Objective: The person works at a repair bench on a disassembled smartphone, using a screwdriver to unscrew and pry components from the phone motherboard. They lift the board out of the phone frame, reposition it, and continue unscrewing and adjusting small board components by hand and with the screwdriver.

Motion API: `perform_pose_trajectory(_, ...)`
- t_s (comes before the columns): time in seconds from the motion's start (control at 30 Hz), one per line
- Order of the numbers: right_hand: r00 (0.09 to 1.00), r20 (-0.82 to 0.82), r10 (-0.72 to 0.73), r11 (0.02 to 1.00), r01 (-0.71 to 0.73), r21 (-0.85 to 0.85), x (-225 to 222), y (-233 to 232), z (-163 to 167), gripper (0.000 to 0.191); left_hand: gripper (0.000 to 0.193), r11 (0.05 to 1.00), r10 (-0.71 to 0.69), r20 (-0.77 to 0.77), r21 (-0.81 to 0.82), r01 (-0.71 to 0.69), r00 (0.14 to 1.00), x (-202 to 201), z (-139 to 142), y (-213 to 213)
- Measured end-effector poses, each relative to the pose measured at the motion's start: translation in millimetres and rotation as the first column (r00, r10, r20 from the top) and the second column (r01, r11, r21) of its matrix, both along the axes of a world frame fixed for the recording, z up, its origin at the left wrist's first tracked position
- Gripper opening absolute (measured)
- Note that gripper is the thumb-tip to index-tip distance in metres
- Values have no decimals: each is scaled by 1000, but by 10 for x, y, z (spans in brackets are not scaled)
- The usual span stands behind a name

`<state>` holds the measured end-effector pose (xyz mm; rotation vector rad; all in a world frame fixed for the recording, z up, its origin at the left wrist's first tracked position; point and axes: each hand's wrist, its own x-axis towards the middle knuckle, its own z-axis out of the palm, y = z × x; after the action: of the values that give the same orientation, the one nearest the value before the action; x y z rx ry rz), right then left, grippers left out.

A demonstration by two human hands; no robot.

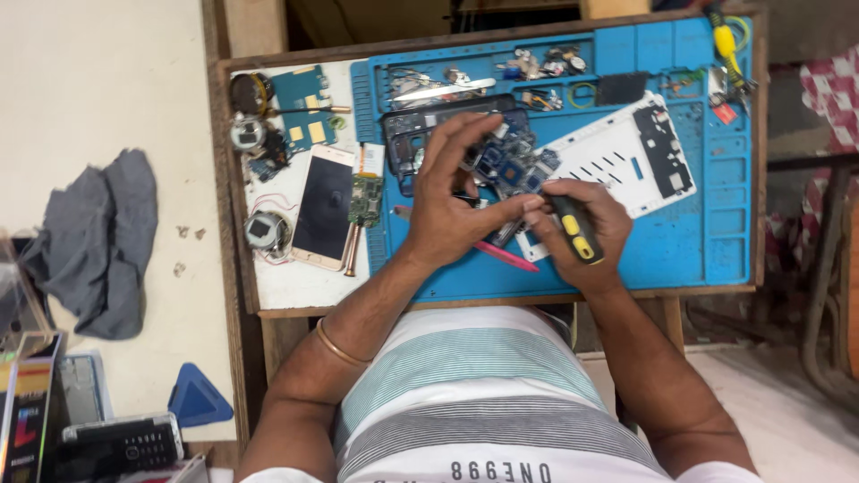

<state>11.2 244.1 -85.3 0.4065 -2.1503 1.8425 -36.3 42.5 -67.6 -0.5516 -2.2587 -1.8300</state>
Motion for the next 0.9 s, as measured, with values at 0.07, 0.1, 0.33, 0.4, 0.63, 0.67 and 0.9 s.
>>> perform_pose_trajectory(0.07,995,93,-42,994,52,-100,-33,9,-36,31,87,990,-47,53,133,40,997,-20,-43,-45)
perform_pose_trajectory(0.1,989,145,-35,981,61,-182,-49,27,-44,30,86,978,-80,79,199,63,994,-18,-69,-74)
perform_pose_trajectory(0.33,985,167,-32,904,100,-416,-146,90,-69,31,98,915,-259,132,351,199,957,-24,-181,-190)
perform_pose_trajectory(0.4,983,181,-38,901,112,-418,-157,87,-68,31,98,916,-286,119,326,235,951,-28,-178,-201)
perform_pose_trajectory(0.63,977,209,-33,873,130,-470,-187,68,-53,30,87,933,-270,170,288,215,948,-79,-150,-178)
perform_pose_trajectory(0.67,979,202,-37,873,130,-470,-182,63,-51,30,86,934,-265,160,287,212,951,-77,-151,-176)
perform_pose_trajectory(0.9,987,152,-47,869,115,-482,-149,63,-95,29,86,944,-230,172,279,177,958,-87,-180,-199)
